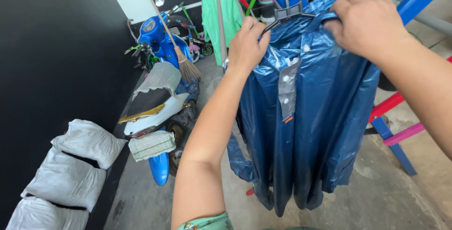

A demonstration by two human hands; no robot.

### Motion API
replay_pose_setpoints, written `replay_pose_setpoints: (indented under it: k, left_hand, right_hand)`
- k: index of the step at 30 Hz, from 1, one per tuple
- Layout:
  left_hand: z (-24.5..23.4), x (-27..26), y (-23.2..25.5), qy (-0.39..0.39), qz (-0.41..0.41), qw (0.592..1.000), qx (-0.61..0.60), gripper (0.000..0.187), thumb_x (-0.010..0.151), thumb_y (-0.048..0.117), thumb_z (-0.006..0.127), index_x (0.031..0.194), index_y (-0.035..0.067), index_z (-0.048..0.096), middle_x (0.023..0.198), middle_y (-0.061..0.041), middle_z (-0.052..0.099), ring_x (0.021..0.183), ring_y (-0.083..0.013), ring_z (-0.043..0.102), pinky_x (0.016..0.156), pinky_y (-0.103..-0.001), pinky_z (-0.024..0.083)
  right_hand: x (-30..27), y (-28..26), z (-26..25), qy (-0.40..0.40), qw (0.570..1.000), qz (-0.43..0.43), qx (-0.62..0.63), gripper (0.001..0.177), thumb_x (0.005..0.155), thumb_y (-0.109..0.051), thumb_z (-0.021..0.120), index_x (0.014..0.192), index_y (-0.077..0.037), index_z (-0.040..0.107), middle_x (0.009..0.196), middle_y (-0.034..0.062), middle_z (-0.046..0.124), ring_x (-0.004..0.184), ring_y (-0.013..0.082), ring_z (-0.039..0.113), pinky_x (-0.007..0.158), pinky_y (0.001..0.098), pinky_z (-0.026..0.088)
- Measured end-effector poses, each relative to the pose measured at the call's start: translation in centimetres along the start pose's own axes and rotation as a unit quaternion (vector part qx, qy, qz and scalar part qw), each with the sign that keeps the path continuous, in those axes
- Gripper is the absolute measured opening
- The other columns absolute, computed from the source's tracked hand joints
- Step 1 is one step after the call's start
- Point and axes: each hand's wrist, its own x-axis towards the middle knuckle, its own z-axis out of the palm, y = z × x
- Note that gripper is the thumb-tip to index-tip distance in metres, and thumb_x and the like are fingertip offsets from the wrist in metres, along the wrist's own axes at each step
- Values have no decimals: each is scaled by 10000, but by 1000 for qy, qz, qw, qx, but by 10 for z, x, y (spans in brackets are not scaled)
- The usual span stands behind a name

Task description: Hanging raincoats and jackets on a drying rack using hangers.

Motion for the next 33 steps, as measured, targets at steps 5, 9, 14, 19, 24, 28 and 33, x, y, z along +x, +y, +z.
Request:
replay_pose_setpoints:
  k: [5, 9, 14, 19, 24, 28, 33]
  left_hand:
    - [-25, 20, 29, 71, 18, 997, -8, 155, 920, 256, 738, 1009, 129, 742, 1043, -39, 607, 933, -280, 685, 771, -416, 548]
    - [-52, 7, 71, 97, 37, 994, -25, 159, 936, 259, 741, 1023, 126, 735, 1021, -66, 573, 926, -284, 670, 780, -406, 545]
    - [-47, -42, 114, 43, -3, 998, -43, 173, 925, 259, 738, 1021, 116, 752, 991, -105, 564, 905, -317, 649, 758, -422, 531]
    - [-32, -93, 134, -18, -61, 994, -88, 182, 930, 263, 732, 1000, 96, 758, 980, -126, 571, 882, -332, 646, 744, -433, 525]
    - [-2, -109, 84, -264, 6, 933, -247, 241, 974, 299, 691, 1045, 81, 766, 1005, -127, 682, 942, -281, 693, 817, -409, 559]
    - [18, -52, 52, -478, -177, 785, -353, 433, 989, 461, 531, 1088, 107, 760, 1114, -83, 783, 762, -290, 731, 694, -414, 608]
    - [91, -67, 110, -551, -208, 784, -197, 652, 892, 510, 720, 1380, 155, 473, 1168, -85, 666, 1008, -313, 739, 709, -511, 686]
  right_hand:
    - [-8, 31, 37, 23, 997, 42, 52, 134, 965, -221, 688, 1054, -121, 687, 1046, 59, 662, 1052, 268, 641, 919, 366, 489]
    - [19, 39, -46, 56, 990, 7, 127, 216, 928, -183, 736, 1124, -93, 750, 1106, 71, 736, 1066, 234, 683, 1031, 409, 484]
    - [18, 15, -82, -166, 934, 55, 313, 332, 914, -331, 644, 1166, -125, 712, 997, 91, 708, 977, 243, 666, 1053, 423, 424]
    - [-38, -16, -38, -246, 723, 361, 536, 308, 920, -190, 736, 1123, -9, 592, 938, 83, 737, 846, 161, 692, 739, 322, 541]
    - [-90, -18, -18, -305, 654, 335, 606, 192, 924, -71, 691, 1076, -1, 595, 836, 90, 702, 721, 174, 670, 660, 340, 554]
    - [-118, -27, -33, -303, 641, 307, 635, 177, 905, -62, 685, 1053, -38, 592, 824, 47, 680, 727, 146, 666, 655, 316, 568]
    - [-122, -51, -70, -336, 677, 202, 623, 150, 892, -131, 728, 959, -74, 606, 732, 49, 623, 686, 146, 578, 639, 316, 498]
